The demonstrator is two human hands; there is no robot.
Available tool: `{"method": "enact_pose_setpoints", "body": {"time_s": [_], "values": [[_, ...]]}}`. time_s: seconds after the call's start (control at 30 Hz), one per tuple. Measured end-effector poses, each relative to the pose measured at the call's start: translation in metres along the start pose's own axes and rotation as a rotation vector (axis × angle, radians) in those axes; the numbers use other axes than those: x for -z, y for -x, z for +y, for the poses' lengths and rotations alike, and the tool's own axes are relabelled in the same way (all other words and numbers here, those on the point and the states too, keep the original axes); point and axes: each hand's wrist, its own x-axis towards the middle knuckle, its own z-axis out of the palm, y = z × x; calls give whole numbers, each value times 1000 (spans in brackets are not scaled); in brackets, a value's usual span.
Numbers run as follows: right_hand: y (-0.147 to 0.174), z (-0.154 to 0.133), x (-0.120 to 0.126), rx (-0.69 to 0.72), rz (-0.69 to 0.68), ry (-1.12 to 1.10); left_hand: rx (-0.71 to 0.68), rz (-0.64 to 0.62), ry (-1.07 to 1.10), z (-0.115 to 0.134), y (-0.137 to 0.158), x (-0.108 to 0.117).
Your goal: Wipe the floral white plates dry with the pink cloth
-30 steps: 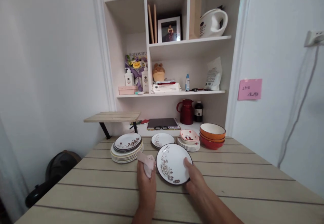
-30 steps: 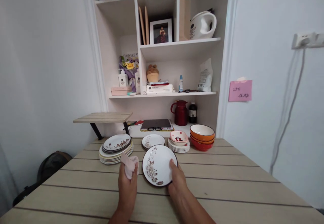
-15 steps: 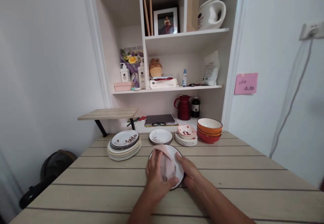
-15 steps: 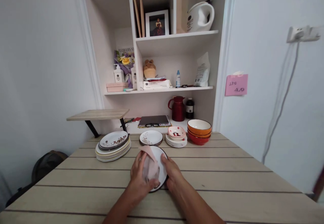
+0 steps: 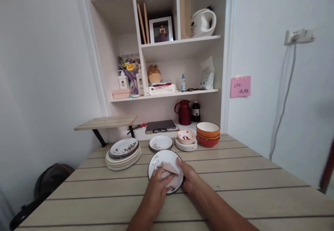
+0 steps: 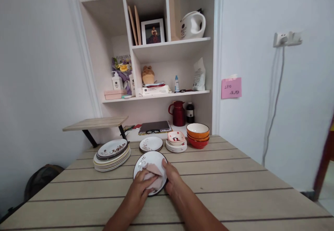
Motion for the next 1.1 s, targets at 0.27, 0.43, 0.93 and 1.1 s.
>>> {"method": "enact_pose_setpoints", "body": {"time_s": [0.27,0.43,0.93,1.1], "values": [[8,1,-14,29,55,97,-149,-29,-137,19,-2,7],[2,5,-11,65,54,148,-82,-50,-282,21,-3,7],[5,9,-14,107,94,197,146,244,-549,7,-9,-9],[-1,7,-8,91,91,146,76,219,-550,11,-4,-10]]}}
